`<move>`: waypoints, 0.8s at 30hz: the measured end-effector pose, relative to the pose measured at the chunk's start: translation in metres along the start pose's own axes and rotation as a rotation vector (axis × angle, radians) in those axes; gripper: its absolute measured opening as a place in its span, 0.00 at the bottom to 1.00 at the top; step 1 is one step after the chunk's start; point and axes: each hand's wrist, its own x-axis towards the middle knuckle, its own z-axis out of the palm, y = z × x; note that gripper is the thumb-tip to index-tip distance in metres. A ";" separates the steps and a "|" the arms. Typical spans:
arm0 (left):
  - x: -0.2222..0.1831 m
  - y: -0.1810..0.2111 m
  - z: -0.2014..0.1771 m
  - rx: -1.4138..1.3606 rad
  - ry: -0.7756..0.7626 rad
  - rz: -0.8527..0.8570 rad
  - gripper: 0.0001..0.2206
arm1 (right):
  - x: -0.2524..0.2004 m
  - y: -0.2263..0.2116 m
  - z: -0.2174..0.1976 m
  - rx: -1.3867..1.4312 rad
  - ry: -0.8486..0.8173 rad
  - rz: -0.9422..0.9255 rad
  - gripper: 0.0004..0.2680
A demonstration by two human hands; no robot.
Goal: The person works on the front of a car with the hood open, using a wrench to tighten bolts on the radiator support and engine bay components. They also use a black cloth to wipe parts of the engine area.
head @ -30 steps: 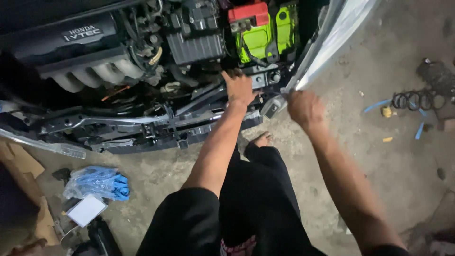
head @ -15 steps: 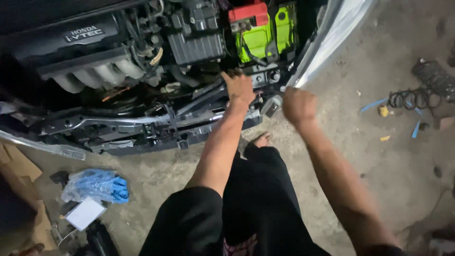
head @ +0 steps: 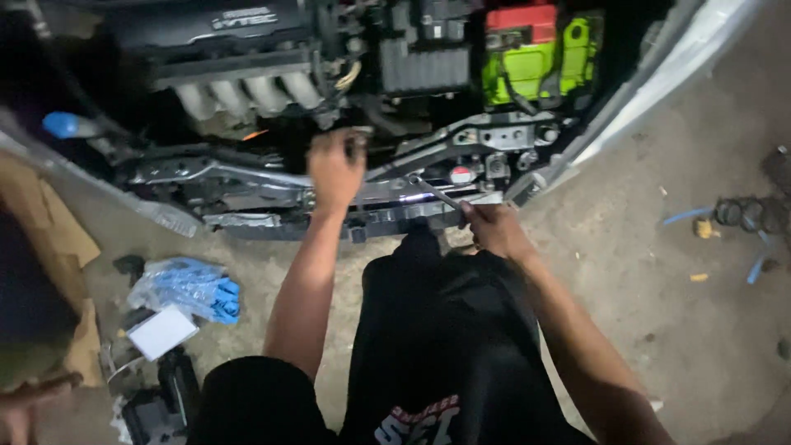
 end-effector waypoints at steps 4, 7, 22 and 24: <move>-0.027 -0.103 -0.031 0.403 -0.014 -0.207 0.16 | 0.035 -0.014 0.056 -0.406 -0.038 -0.072 0.15; -0.031 -0.131 -0.061 0.378 -0.642 -0.354 0.36 | 0.031 -0.037 0.098 -0.440 -0.126 -0.053 0.14; -0.039 -0.190 -0.059 0.355 -0.858 0.180 0.39 | 0.063 -0.009 0.279 -0.135 0.095 0.091 0.17; -0.048 -0.194 -0.046 0.415 -0.875 0.153 0.42 | 0.057 -0.002 0.284 -0.022 0.130 0.102 0.16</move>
